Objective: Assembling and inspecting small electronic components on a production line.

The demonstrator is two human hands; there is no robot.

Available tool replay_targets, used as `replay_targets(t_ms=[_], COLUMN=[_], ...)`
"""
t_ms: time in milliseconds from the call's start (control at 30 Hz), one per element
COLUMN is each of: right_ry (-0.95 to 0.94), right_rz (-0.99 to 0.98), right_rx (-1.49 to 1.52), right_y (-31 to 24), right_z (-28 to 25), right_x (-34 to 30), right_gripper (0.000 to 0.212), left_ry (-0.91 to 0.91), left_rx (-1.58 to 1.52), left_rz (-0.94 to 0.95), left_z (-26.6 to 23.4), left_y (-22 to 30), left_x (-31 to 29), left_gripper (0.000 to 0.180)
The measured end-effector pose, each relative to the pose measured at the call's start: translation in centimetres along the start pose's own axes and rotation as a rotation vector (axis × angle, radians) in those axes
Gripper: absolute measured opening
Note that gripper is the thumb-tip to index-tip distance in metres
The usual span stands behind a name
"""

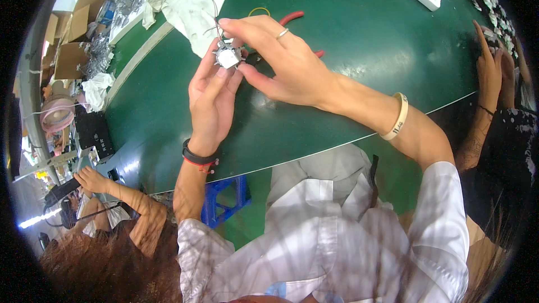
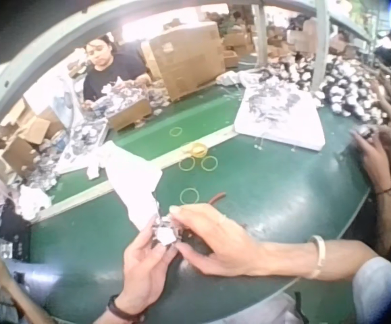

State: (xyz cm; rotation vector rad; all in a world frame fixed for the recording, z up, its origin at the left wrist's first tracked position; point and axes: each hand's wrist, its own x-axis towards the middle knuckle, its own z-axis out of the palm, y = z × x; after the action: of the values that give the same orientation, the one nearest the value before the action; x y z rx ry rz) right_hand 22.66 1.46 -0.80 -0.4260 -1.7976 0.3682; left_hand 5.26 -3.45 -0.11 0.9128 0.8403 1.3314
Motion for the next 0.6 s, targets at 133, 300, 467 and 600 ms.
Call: replay_targets(t_ms=[133, 300, 467, 600], right_ry=[-0.009, 0.012, 0.031, 0.004], right_rz=[0.055, 0.079, 0.062, 0.214], right_rx=[0.044, 0.075, 0.021, 0.124], right_y=[0.0, -0.3, -0.3, -1.1], right_z=[0.3, 0.6, 0.7, 0.8], right_x=[-0.1, -0.4, -0.4, -0.7], right_gripper=[0.072, 0.073, 0.075, 0.077], left_ry=[-0.016, 0.011, 0.056, 0.048], left_rx=[-0.122, -0.105, -0.102, -0.122], left_rz=[-0.054, -0.041, -0.021, -0.007], left_z=[-0.3, -0.2, -0.2, -0.7], left_y=[-0.3, -0.4, -0.6, -0.7], left_x=[0.1, 0.3, 0.2, 0.0], left_gripper=[0.052, 0.051, 0.052, 0.054])
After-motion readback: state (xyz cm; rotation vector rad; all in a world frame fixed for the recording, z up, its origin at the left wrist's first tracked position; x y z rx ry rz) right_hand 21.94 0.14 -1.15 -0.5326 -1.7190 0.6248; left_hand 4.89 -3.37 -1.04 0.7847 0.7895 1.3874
